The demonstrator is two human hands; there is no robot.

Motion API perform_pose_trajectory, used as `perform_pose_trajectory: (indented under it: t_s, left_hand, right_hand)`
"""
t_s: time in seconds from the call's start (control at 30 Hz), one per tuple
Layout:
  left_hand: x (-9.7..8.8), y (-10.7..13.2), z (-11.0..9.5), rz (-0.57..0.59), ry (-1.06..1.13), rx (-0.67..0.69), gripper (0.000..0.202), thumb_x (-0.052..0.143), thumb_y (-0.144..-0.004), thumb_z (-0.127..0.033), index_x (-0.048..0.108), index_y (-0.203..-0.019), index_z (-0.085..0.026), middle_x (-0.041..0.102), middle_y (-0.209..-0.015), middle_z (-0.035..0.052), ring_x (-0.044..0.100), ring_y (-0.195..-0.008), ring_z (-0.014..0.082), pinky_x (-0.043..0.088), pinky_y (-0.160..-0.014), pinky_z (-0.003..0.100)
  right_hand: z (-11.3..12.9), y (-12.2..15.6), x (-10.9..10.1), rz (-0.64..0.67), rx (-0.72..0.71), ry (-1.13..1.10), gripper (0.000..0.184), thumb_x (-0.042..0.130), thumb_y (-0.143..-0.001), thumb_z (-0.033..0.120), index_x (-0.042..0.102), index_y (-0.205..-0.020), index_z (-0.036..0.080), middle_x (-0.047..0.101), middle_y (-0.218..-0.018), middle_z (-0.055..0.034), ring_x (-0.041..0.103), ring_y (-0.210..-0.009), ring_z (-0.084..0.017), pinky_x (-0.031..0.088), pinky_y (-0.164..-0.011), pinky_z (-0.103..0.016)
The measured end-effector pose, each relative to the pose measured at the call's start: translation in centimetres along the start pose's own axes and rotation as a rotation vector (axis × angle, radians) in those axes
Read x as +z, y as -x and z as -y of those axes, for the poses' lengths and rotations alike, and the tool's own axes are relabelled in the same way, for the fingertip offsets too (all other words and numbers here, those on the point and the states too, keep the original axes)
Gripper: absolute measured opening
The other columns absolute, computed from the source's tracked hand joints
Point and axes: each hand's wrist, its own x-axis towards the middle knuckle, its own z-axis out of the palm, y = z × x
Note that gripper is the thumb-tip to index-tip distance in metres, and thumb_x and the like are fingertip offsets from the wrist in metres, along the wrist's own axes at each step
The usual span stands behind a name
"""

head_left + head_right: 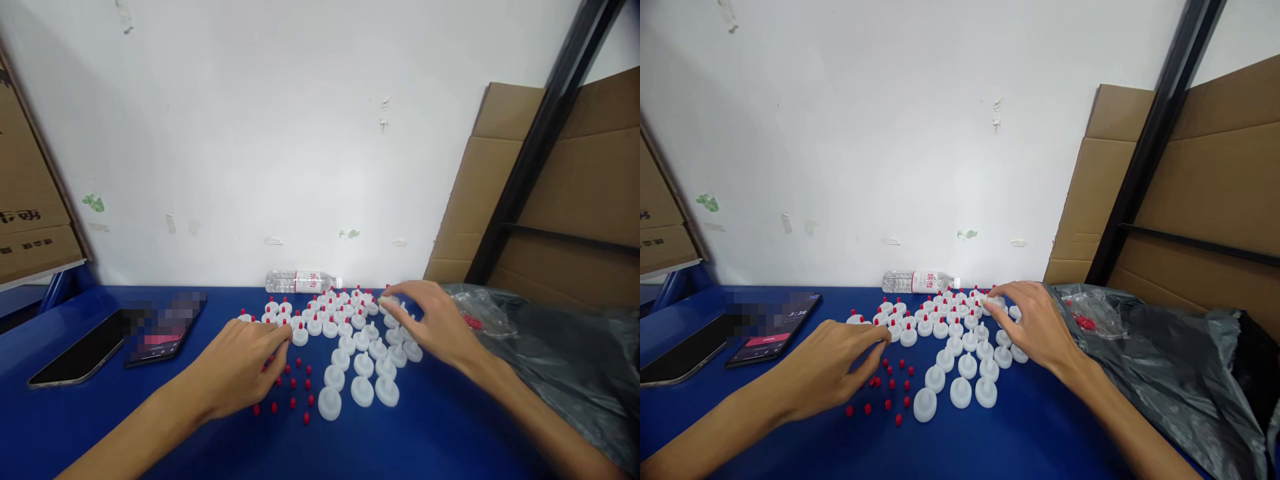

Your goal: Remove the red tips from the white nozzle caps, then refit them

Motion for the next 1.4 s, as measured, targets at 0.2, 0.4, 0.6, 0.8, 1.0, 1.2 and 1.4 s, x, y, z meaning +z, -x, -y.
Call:
perform_pose_trajectory:
  t_s: [0.2, 0.4, 0.6, 0.8, 1.0, 1.2, 1.4]
  left_hand:
    - [1.0, 0.6, -2.4, -0.116, 0.113, 0.061, 0.017, 0.042, -0.101, -0.028, 0.052, -0.114, -0.023, 0.071, -0.090, 0.0015, 0.066, -0.069, 0.0187, 0.033, -0.059, 0.030]
    - [2.0, 1.0, -4.4, -0.084, 0.069, 0.169, 0.007, 0.047, -0.103, -0.029, 0.047, -0.098, -0.023, 0.067, -0.084, -0.0010, 0.060, -0.061, 0.0162, 0.031, -0.056, 0.028]
    - [2.2, 1.1, -4.5, -0.068, 0.163, 0.232, 0.016, 0.035, -0.104, -0.020, 0.046, -0.092, -0.023, 0.062, -0.082, -0.0007, 0.057, -0.061, 0.0173, 0.030, -0.055, 0.030]
    - [0.5, 0.8, -3.4, -0.177, 0.547, -0.008, 0.041, 0.021, -0.109, -0.026, 0.032, -0.070, -0.022, 0.039, -0.060, -0.0058, 0.039, -0.052, 0.0116, 0.030, -0.055, 0.027]
    - [0.3, 0.2, -0.8, -0.098, 0.208, -0.015, 0.030, 0.034, -0.101, -0.023, 0.041, -0.072, -0.021, 0.047, -0.062, -0.0043, 0.035, -0.052, 0.0127, 0.020, -0.056, 0.031]
    - [0.9, 0.2, -0.8, 0.068, 0.144, 0.012, 0.016, 0.041, -0.097, -0.022, 0.056, -0.092, -0.021, 0.065, -0.084, 0.0021, 0.057, -0.069, 0.0195, 0.031, -0.063, 0.032]
    - [1.0, 0.3, -0.8, 0.107, 0.151, 0.018, 0.014, 0.044, -0.097, -0.023, 0.058, -0.094, -0.022, 0.064, -0.086, 0.0020, 0.060, -0.073, 0.0200, 0.033, -0.064, 0.032]
  right_hand:
    - [4.5, 1.4, 0.6, 0.095, -0.322, -0.192, 0.016, 0.060, -0.097, 0.025, 0.061, -0.112, 0.020, 0.072, -0.104, -0.0065, 0.070, -0.095, -0.020, 0.055, -0.081, -0.034]
    - [9.0, 2.5, 1.5, 0.145, -0.524, -0.372, 0.009, 0.054, -0.100, 0.018, 0.052, -0.108, 0.021, 0.074, -0.102, -0.0045, 0.070, -0.102, -0.014, 0.055, -0.089, -0.027]
    - [9.7, 2.6, 1.3, 0.102, -0.560, -0.420, 0.006, 0.056, -0.100, 0.018, 0.053, -0.104, 0.020, 0.075, -0.099, -0.0037, 0.070, -0.102, -0.011, 0.055, -0.091, -0.024]
    - [6.9, 1.9, 1.0, -0.045, -0.604, -0.175, 0.020, 0.048, -0.100, 0.009, 0.061, -0.112, 0.018, 0.074, -0.117, -0.0080, 0.065, -0.120, -0.019, 0.055, -0.092, -0.030]
    - [1.9, 0.8, 1.5, -0.007, -0.068, -0.073, 0.017, 0.052, -0.102, 0.029, 0.065, -0.112, 0.022, 0.071, -0.115, -0.0084, 0.070, -0.100, -0.023, 0.055, -0.086, -0.037]
    - [-0.4, 0.5, 2.1, 0.134, 0.135, 0.031, 0.041, 0.034, -0.107, 0.038, 0.070, -0.107, 0.019, 0.074, -0.113, -0.0106, 0.067, -0.107, -0.029, 0.049, -0.093, -0.044]
    - [-0.9, 0.8, 2.9, 0.255, 0.133, 0.021, 0.058, 0.024, -0.108, 0.044, 0.066, -0.076, 0.021, 0.073, -0.080, -0.0077, 0.071, -0.085, -0.026, 0.050, -0.084, -0.038]
